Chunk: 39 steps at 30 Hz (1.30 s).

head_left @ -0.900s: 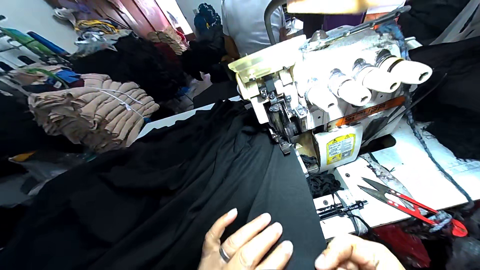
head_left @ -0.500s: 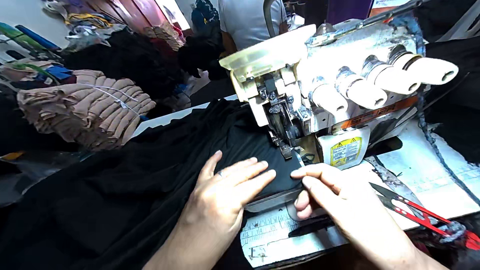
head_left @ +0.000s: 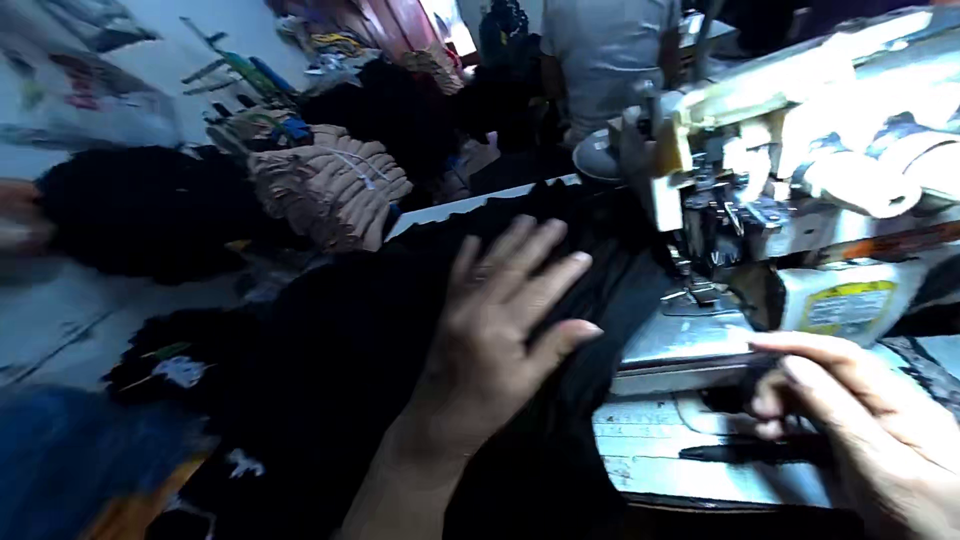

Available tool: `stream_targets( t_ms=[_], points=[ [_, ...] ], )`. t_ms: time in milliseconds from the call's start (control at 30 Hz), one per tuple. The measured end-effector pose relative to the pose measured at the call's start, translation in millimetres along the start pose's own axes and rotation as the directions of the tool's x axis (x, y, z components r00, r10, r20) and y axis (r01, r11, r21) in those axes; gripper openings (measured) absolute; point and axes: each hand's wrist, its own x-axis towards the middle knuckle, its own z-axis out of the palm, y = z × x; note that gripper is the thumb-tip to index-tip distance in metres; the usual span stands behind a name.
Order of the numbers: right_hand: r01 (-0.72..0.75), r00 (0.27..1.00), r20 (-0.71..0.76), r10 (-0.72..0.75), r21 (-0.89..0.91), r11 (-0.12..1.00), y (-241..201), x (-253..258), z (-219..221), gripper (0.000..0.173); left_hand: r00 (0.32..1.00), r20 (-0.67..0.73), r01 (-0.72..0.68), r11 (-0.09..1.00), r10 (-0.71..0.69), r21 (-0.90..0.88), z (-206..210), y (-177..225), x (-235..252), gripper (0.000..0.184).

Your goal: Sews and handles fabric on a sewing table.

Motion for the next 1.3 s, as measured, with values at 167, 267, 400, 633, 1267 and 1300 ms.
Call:
stream_targets(
  t_ms=[167, 267, 400, 633, 1267, 1300],
  points=[
    [-0.001, 1.0, -0.026, 0.002, 0.039, 0.999, 18.8, -16.6, -3.0, 0.023, 0.647, -0.353, 0.752, 0.644, -0.676, 0.144, -94.3, -89.4, -103.7, 0.056],
    [0.02, 0.999, 0.042, -0.02, -0.002, 1.0, 18.6, -16.9, -0.9, 0.024, 0.244, -0.314, 0.969, 0.244, -0.918, 0.04, -114.2, -137.5, -172.9, 0.065],
    [0.041, 0.997, 0.073, -0.04, -0.001, 0.999, 22.8, -17.5, -0.2, 0.023, 0.26, -0.201, 0.964, 0.242, -0.944, 0.109, -100.3, -146.0, -199.2, 0.062],
    [0.072, 0.993, 0.098, -0.065, -0.076, 0.995, 23.8, -17.6, 0.2, 0.021, 0.264, 0.105, 0.95, 0.277, -0.959, 0.145, -93.0, -92.9, -147.2, 0.061],
    [0.182, 0.976, 0.176, -0.128, -0.336, 0.924, 25.9, -21.5, -4.0, 0.029, 0.749, -0.427, 0.655, 0.665, -0.508, 0.358, -215.1, -286.3, 77.9, 0.067],
    [0.185, 0.976, 0.17, -0.133, -0.338, 0.923, 27.0, -22.2, -4.3, 0.029, 0.653, -0.387, 0.758, 0.563, -0.651, 0.331, -209.0, -285.7, 80.1, 0.08]
  ],
)
